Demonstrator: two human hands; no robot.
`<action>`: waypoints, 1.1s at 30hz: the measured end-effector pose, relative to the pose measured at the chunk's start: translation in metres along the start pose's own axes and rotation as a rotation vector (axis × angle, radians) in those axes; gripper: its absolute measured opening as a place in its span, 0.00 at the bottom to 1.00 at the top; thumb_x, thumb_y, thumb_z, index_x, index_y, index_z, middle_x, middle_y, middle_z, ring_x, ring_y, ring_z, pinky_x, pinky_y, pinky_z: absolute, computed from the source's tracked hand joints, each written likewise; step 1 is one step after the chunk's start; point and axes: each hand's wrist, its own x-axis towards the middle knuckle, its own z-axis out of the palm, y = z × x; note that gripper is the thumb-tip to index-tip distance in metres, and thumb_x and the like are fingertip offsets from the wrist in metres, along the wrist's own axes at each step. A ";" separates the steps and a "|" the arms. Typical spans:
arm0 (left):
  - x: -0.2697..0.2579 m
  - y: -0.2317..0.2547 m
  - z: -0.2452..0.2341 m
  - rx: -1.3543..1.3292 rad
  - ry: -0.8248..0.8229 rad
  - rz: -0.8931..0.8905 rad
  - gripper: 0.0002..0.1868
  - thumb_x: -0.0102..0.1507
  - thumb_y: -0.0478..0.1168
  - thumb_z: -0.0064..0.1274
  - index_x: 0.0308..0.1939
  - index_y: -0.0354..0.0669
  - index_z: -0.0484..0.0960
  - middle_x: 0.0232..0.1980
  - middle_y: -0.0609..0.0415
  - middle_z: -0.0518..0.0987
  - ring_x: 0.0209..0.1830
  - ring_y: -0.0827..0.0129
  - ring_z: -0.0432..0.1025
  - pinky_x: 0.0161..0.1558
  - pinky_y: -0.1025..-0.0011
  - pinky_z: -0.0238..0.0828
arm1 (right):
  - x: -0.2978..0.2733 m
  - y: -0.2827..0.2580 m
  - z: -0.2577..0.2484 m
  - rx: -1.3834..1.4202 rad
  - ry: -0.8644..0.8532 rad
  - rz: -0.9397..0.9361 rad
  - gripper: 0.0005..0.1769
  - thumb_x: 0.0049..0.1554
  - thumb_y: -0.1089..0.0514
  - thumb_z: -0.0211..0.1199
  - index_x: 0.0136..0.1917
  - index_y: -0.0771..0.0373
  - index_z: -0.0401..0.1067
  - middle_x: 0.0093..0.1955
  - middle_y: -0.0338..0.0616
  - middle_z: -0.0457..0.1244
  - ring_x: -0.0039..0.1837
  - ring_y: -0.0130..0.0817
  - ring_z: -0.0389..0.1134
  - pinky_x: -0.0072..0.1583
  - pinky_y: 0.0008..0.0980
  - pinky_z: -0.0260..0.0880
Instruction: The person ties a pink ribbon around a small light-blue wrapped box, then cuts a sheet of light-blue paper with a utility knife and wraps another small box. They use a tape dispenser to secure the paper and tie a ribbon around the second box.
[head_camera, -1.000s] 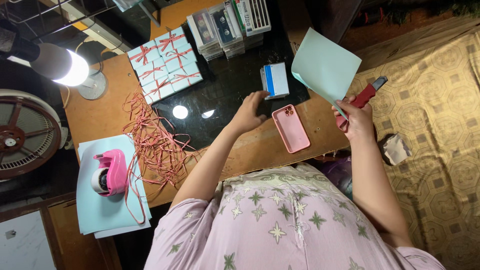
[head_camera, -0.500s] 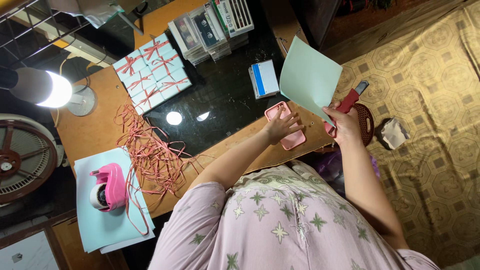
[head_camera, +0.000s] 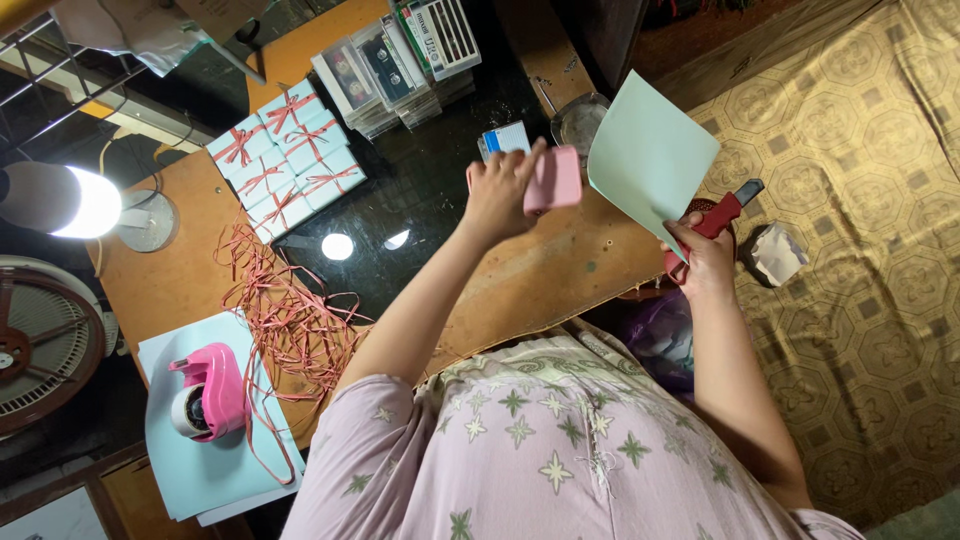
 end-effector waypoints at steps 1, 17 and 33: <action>0.014 -0.011 -0.003 -0.009 0.074 -0.037 0.64 0.44 0.49 0.69 0.80 0.51 0.49 0.68 0.43 0.69 0.65 0.47 0.64 0.54 0.48 0.65 | -0.001 -0.001 0.000 0.001 0.005 -0.001 0.16 0.58 0.73 0.68 0.46 0.57 0.64 0.40 0.40 0.63 0.37 0.34 0.69 0.36 0.29 0.67; 0.073 0.004 -0.051 -0.028 0.085 -0.375 0.55 0.47 0.50 0.69 0.74 0.39 0.60 0.56 0.43 0.78 0.58 0.48 0.68 0.53 0.50 0.65 | -0.009 0.001 -0.018 -0.021 -0.012 0.084 0.17 0.54 0.73 0.66 0.44 0.54 0.64 0.38 0.39 0.63 0.30 0.25 0.63 0.28 0.25 0.58; -0.033 0.003 -0.298 0.243 0.943 -0.182 0.33 0.60 0.50 0.64 0.62 0.36 0.71 0.70 0.36 0.64 0.70 0.45 0.58 0.62 0.44 0.54 | 0.008 -0.020 0.101 -0.329 -0.189 0.215 0.17 0.52 0.65 0.70 0.40 0.50 0.62 0.26 0.31 0.54 0.24 0.21 0.53 0.24 0.28 0.54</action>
